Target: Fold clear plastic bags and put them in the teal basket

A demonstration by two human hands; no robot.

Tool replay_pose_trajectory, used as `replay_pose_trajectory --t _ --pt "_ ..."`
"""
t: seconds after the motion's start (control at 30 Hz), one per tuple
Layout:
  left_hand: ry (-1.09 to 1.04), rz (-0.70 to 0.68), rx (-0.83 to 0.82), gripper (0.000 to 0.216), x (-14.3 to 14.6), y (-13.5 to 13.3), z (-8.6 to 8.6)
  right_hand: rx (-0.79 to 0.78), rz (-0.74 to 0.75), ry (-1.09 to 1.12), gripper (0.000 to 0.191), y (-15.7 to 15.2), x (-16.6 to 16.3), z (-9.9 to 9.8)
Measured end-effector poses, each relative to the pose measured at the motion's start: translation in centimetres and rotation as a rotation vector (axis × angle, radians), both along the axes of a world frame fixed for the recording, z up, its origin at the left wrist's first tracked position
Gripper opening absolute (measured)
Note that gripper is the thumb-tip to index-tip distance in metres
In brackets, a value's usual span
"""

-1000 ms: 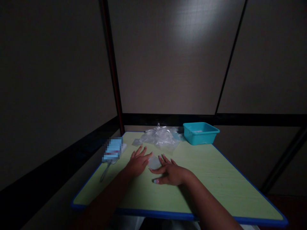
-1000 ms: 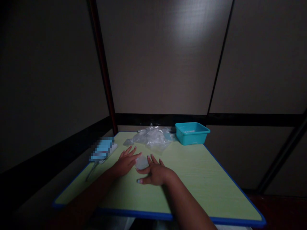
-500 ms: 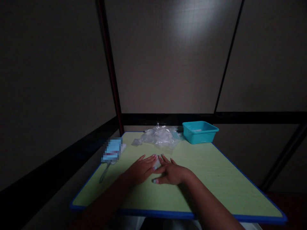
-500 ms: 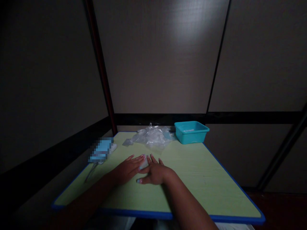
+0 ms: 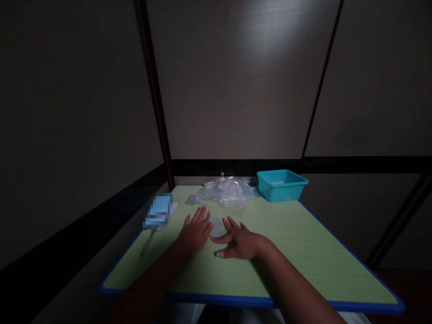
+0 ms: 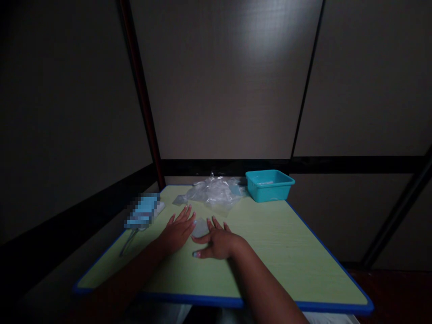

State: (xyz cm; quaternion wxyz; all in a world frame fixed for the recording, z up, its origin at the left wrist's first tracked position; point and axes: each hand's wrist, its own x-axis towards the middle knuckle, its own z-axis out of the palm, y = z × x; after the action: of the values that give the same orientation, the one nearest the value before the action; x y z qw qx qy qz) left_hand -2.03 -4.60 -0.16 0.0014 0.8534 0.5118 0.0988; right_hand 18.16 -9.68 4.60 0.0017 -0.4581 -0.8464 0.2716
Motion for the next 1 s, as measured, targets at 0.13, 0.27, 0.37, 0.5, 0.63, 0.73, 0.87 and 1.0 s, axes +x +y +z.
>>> replay_pose_trajectory --t 0.13,0.27,0.37,0.5,0.63,0.73,0.87,1.0 --pt "-0.04 -0.142 0.014 0.044 -0.1 -0.5 0.9 0.014 0.003 0.008 0.068 -0.1 0.0 0.0" --pt "-0.021 -0.229 -0.015 0.041 -0.1 -1.0 1.4 0.015 0.0 0.007 0.065 -0.2 0.0 0.2" --pt "-0.015 -0.189 -0.032 0.042 0.0 -0.8 1.1 0.01 -0.004 0.006 0.065 -0.2 -0.1 0.2" --pt "-0.032 -0.069 -0.007 0.043 0.1 -0.2 0.4 0.008 -0.006 -0.002 0.066 -0.1 -0.1 0.1" --pt "-0.049 0.03 -0.005 0.046 0.2 0.3 0.0 0.005 -0.002 0.001 0.067 -0.1 0.0 0.1" --pt "-0.067 0.086 -0.015 0.045 0.0 0.6 -0.1 0.004 -0.004 0.002 0.068 -0.1 0.0 0.1" --pt "-0.074 0.097 -0.021 0.042 -0.2 0.7 -0.1 0.003 -0.007 -0.006 0.069 -0.1 0.0 0.2" --pt "-0.061 0.06 0.016 0.044 -0.3 0.7 -0.1 0.002 -0.009 -0.001 0.069 -0.2 0.1 0.1"
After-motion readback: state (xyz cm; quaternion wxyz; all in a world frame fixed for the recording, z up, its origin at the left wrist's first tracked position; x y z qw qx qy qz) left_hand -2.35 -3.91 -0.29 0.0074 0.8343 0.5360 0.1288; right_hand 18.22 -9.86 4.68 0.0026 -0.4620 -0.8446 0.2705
